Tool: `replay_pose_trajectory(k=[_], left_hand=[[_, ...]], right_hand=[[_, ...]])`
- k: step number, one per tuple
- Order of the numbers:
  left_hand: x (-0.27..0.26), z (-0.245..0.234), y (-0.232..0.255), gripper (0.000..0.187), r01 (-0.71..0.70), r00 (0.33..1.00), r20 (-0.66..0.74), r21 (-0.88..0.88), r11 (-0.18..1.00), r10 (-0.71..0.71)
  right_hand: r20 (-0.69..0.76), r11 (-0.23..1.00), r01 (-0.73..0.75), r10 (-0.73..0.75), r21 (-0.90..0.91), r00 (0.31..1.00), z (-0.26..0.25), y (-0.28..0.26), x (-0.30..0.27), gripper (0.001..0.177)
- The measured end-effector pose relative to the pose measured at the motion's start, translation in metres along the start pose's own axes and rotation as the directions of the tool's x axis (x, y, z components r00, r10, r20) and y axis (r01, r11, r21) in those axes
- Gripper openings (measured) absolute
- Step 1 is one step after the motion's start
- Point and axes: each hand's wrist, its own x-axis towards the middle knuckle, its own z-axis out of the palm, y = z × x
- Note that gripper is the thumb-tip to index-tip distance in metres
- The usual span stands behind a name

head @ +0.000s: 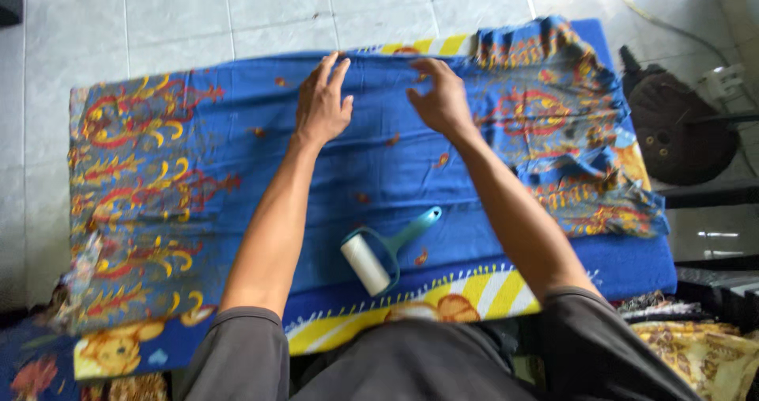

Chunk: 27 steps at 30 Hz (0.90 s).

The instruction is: The person uses a lint roller to roll over a large blue patterned fabric laid out on a table. They repeatedly roll the tool across different sections of the fabric, occasionally adjusting the fabric's position with their hands.

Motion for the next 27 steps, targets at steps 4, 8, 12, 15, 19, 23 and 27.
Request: replay_pose_trajectory(k=[4,8,12,15,19,23,27], left_hand=[[0.038,0.036,-0.002,0.066,-0.017,0.999,0.040,0.115,0.993,0.012],[0.050,0.036,0.010,0.051,0.091,0.977,0.177,0.154,0.984,-0.118],[0.060,0.016,0.021,0.036,0.121,0.959,0.226,0.210,0.970,-0.169],[0.068,0.013,0.022,0.038,0.179,0.897,0.362,0.230,0.957,-0.255],[0.064,0.013,0.005,0.041,0.158,0.910,0.351,0.199,0.967,-0.221],[0.049,-0.006,-0.021,0.042,0.142,0.925,0.319,0.211,0.967,-0.206],[0.027,-0.053,-0.058,0.040,0.176,0.867,0.391,0.342,0.923,-0.310]], right_hand=[[0.097,0.993,-0.033,0.044,-0.115,0.994,0.041,0.027,0.031,0.059],[0.164,0.983,-0.087,0.114,-0.159,0.980,0.051,0.037,0.035,0.051],[0.273,0.969,-0.171,0.217,-0.180,0.937,0.045,0.038,0.039,0.045],[0.243,0.974,-0.078,0.130,-0.211,0.961,0.045,0.031,0.042,0.044],[0.293,0.953,-0.100,0.186,-0.285,0.938,0.031,0.018,0.045,0.045],[0.352,0.895,-0.094,0.266,-0.437,0.897,0.012,0.020,0.047,0.044],[0.344,0.824,-0.074,0.313,-0.561,0.885,-0.020,0.046,0.040,0.034]])
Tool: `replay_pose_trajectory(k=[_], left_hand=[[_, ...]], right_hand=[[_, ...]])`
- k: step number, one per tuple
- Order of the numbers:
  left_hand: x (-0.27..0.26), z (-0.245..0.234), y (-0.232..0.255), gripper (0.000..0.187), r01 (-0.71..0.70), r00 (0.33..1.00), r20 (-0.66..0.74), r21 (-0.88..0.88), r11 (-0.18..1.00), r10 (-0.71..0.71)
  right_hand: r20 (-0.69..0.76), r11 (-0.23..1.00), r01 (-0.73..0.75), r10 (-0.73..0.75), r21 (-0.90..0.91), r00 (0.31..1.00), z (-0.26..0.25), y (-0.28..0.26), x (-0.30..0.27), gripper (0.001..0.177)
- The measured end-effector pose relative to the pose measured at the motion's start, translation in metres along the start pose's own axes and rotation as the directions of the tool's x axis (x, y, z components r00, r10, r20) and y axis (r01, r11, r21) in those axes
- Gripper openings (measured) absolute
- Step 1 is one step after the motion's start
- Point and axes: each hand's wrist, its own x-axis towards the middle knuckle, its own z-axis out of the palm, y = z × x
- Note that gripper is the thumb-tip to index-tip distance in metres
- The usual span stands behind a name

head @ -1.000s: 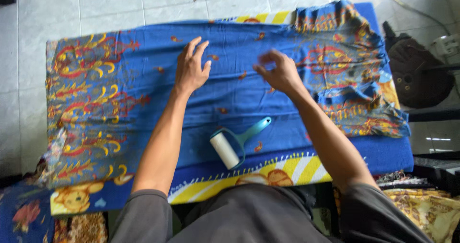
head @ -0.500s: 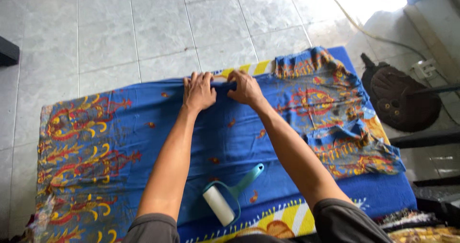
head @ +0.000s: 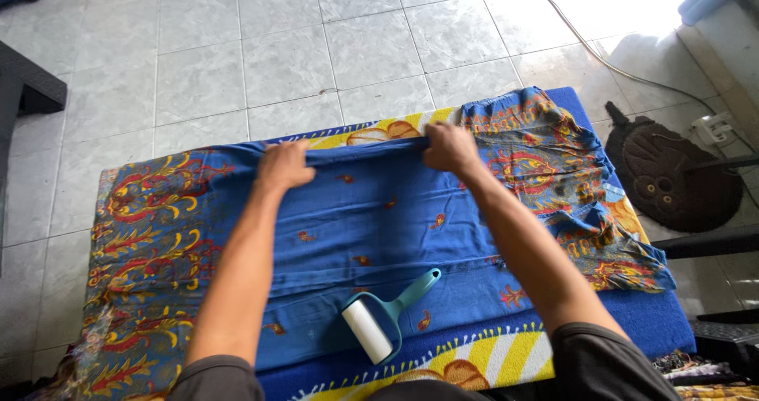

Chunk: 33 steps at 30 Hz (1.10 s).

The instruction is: The person uses a lint roller to roll over a large blue patterned fabric laid out on a table. They repeatedly roll the tool across different sections of the fabric, occasionally adjusting the fabric's position with their hands.

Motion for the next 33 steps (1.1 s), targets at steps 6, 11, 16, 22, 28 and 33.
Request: replay_pose_trajectory(k=[6,11,16,22,28,33], left_hand=[[-0.077,-0.027,-0.102,0.036,0.192,0.981,-0.093,0.266,0.945,-0.173],[-0.146,-0.016,-0.177,0.031,0.410,0.901,-0.259,0.245,0.878,-0.348],[-0.194,-0.002,-0.202,0.023,0.432,0.843,-0.421,0.163,0.887,-0.334],[-0.238,-0.009,-0.190,0.032,0.272,0.844,-0.483,0.010,0.962,-0.233],[-0.290,-0.012,-0.171,0.032,0.214,0.792,-0.592,0.039,0.976,-0.150],[-0.339,-0.006,-0.150,0.026,0.304,0.790,-0.553,-0.020,0.952,-0.264]], right_hand=[[-0.118,0.982,-0.148,0.134,-0.118,0.984,-0.006,0.091,-0.024,0.027],[-0.408,0.992,-0.042,-0.011,-0.120,0.913,-0.010,0.152,-0.054,0.031],[-0.518,0.999,0.001,-0.020,-0.036,0.855,-0.013,0.161,-0.085,0.050],[-0.605,0.996,0.003,0.048,0.084,0.795,-0.011,0.169,-0.120,0.022],[-0.648,0.994,-0.017,0.081,0.105,0.757,-0.016,0.169,-0.194,0.014],[-0.636,0.984,-0.054,0.151,0.170,0.757,-0.024,0.145,-0.263,0.016]])
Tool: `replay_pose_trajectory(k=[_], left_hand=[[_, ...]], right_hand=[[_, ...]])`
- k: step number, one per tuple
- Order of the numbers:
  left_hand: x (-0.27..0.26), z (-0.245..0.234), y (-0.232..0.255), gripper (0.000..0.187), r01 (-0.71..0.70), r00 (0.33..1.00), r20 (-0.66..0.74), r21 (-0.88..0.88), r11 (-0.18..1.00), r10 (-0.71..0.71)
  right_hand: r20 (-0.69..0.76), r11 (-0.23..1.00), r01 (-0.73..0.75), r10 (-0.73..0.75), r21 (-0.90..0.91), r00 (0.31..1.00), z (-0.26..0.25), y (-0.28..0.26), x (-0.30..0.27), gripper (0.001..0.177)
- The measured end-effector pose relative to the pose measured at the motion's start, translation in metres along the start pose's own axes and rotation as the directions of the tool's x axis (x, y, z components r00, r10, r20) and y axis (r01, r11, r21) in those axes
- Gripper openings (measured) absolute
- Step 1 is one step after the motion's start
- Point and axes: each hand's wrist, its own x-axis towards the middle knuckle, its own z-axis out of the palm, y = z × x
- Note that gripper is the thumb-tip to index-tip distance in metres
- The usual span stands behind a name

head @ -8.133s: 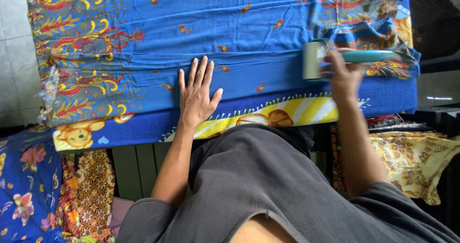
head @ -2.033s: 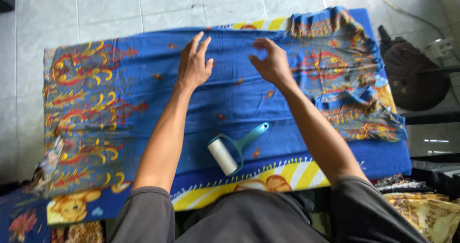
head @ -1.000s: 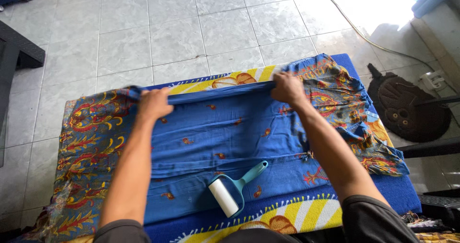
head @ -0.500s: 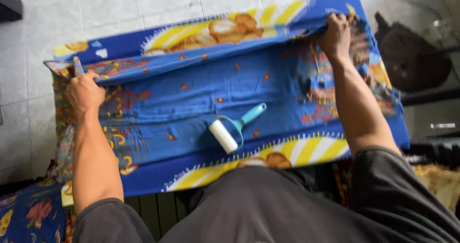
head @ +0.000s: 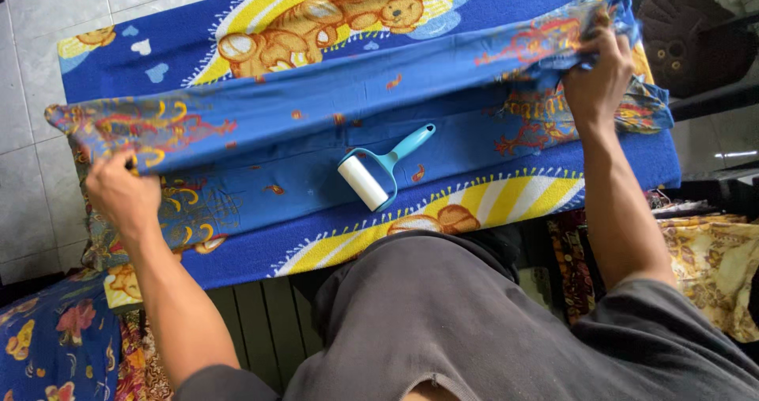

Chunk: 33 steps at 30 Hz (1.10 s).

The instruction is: The person uses a lint roller to roll over a large blue patterned fabric laid out on a table. They repeatedly roll the tool across different sections of the fabric, occasionally adjusting the fabric's position with their hands.

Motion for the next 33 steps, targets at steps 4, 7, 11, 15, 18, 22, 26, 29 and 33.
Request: replay_pose_trajectory(k=[4,7,11,15,18,22,26,29,33], left_hand=[[-0.034,-0.011,0.010,0.031,0.037,0.999,0.032,0.074,0.997,-0.040],[-0.050,-0.015,0.016,0.037,0.146,0.988,0.052,0.034,0.989,-0.147],[-0.061,-0.010,0.020,0.025,0.198,0.980,-0.013,0.017,0.980,-0.198],[-0.071,-0.004,0.007,0.032,0.180,0.984,-0.017,0.037,0.983,-0.179],[-0.075,-0.001,0.002,0.034,0.199,0.980,-0.003,0.008,0.980,-0.199],[-0.080,-0.008,0.008,0.035,0.232,0.973,0.006,-0.033,0.972,-0.232],[-0.086,-0.021,0.024,0.039,0.236,0.972,-0.002,-0.062,0.970,-0.236],[-0.086,-0.028,0.032,0.037,0.282,0.959,-0.008,-0.085,0.956,-0.284],[-0.088,-0.033,0.032,0.036,0.328,0.940,-0.031,-0.184,0.927,-0.339]], right_hand=[[-0.024,0.994,-0.071,0.069,-0.087,0.997,-0.016,-0.003,-0.035,0.016],[-0.041,0.990,-0.123,0.120,-0.067,0.992,-0.022,-0.001,-0.047,0.017],[-0.039,0.989,-0.150,0.149,-0.002,0.988,-0.020,0.004,-0.057,0.020],[-0.041,0.975,-0.223,0.222,-0.008,0.974,-0.012,0.026,-0.059,0.021],[-0.033,0.984,-0.179,0.179,-0.014,0.983,-0.008,0.045,-0.057,0.022],[0.073,0.982,-0.133,0.144,-0.134,0.987,-0.014,0.048,-0.053,0.031],[0.140,0.972,-0.151,0.178,-0.182,0.974,-0.035,0.000,-0.041,0.048],[0.092,0.982,-0.092,0.108,-0.168,0.990,-0.041,-0.064,-0.029,0.047],[0.414,0.994,0.069,-0.099,0.086,0.905,-0.029,-0.145,-0.021,0.041]])
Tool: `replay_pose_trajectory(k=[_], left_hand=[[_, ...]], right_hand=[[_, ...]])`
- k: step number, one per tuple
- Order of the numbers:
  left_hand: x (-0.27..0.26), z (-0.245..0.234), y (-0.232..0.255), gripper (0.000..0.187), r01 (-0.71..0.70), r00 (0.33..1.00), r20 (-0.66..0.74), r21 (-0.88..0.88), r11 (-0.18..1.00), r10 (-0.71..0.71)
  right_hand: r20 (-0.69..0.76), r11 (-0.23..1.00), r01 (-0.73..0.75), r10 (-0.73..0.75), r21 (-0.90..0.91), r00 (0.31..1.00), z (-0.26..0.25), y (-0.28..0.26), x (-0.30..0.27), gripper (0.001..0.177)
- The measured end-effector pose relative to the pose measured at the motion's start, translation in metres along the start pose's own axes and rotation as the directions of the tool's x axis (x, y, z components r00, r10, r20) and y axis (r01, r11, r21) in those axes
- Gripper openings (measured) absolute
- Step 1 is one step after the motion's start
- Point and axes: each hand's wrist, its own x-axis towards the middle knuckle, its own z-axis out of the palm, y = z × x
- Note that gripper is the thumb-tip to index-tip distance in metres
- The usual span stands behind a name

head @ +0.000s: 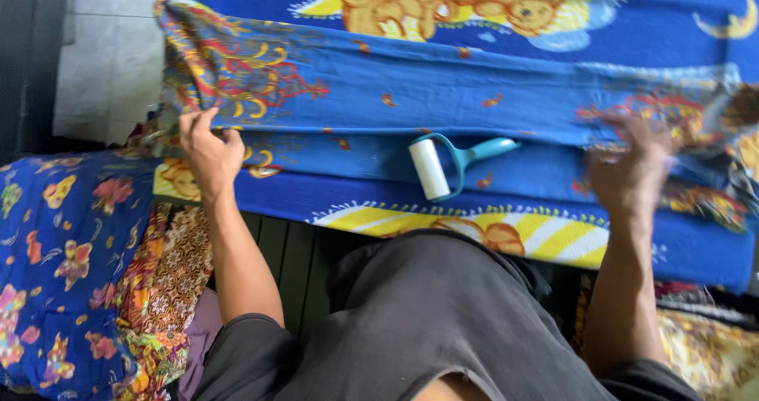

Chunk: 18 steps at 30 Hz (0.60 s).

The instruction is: The person uses a lint roller to roll over a large blue patterned fabric laid out on a table. They repeatedly roll the tool across different sections of the fabric, occasionally adjusting the fabric's position with their hands.

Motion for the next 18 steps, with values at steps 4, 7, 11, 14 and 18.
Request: replay_pose_trajectory(k=[4,7,11,14,18], left_hand=[[0.000,-0.002,-0.003,0.037,0.035,0.999,-0.037,-0.066,0.997,-0.038],[-0.007,-0.004,-0.004,0.031,0.064,0.997,-0.043,-0.121,0.991,-0.069],[-0.005,0.001,-0.011,0.027,0.196,0.966,-0.084,-0.382,0.903,-0.245],[0.001,0.005,-0.028,0.032,0.190,0.936,-0.239,-0.278,0.942,-0.260],[0.025,0.011,-0.053,0.050,0.230,0.915,-0.330,-0.050,0.972,-0.233]], right_hand=[[0.327,0.936,0.242,-0.319,0.255,0.889,0.031,-0.082,0.013,0.054],[0.420,0.946,0.252,-0.317,0.204,0.850,0.042,-0.117,0.012,0.050],[0.544,0.963,0.258,-0.257,0.078,0.798,0.051,-0.119,0.023,0.036],[0.556,0.931,0.257,-0.362,0.260,0.748,0.051,-0.102,0.038,0.035],[0.603,0.925,0.187,-0.359,0.330,0.712,0.061,-0.104,0.047,0.032]])
